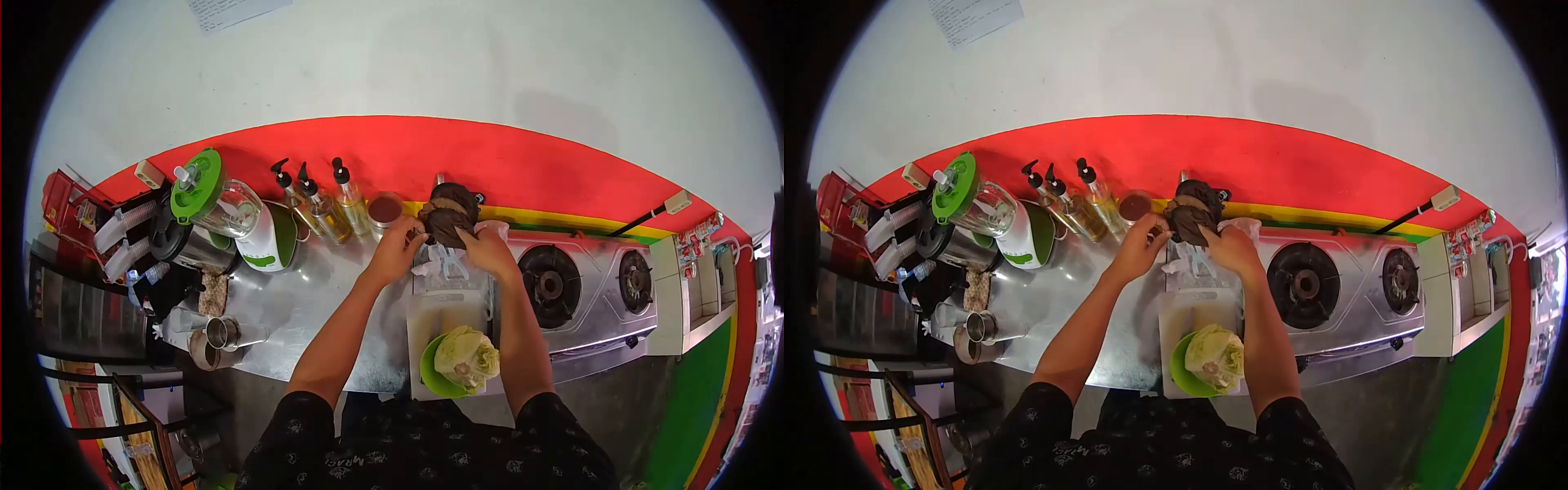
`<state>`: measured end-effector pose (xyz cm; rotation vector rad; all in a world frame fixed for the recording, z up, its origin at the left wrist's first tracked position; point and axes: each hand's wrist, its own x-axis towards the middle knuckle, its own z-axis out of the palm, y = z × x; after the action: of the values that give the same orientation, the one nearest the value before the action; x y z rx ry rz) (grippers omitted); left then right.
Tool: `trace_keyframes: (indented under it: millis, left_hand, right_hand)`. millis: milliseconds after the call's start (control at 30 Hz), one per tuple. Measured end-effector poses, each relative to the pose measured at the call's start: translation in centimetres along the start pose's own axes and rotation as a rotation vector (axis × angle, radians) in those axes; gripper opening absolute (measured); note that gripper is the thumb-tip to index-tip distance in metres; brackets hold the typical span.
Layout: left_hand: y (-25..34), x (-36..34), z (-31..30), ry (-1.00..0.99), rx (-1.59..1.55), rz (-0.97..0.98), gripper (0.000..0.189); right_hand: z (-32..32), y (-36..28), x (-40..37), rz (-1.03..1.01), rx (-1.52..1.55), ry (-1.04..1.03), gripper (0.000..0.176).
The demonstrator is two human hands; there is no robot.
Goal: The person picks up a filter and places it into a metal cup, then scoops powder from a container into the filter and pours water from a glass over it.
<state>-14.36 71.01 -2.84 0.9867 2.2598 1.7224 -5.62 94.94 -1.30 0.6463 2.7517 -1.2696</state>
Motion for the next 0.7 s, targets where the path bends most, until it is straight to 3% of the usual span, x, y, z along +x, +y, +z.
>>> trace_keyframes:
  millis: [33,100,200,300,600,700]
  left_hand:
    - [0.0,-0.2,0.2,0.001,0.001,0.000,0.016]
    - [0.0,-0.4,0.7,-0.027,-0.020,-0.001,0.016]
    - [0.2,-0.6,1.2,-0.056,0.026,0.010,0.014]
    - [1.2,-0.8,1.3,-0.026,0.040,0.014,0.017]
    - [2.8,-3.0,0.3,0.045,-0.010,-0.023,0.012]
    - [3.6,-4.3,-0.7,0.115,-0.019,-0.073,0.011]
  right_hand:
    - [-0.1,0.0,0.2,-0.001,0.000,0.000,0.075]
    - [-0.5,-0.2,0.2,0.254,0.267,-0.279,0.081]
    - [-0.6,-0.8,-0.5,0.387,0.456,-0.393,0.084]
    - [-0.5,-0.9,-1.1,0.393,0.610,-0.491,0.085]
    - [2.1,-1.7,-4.8,0.181,1.017,-0.428,0.085]
    - [2.8,-1.2,-5.1,0.164,0.974,-0.393,0.078]
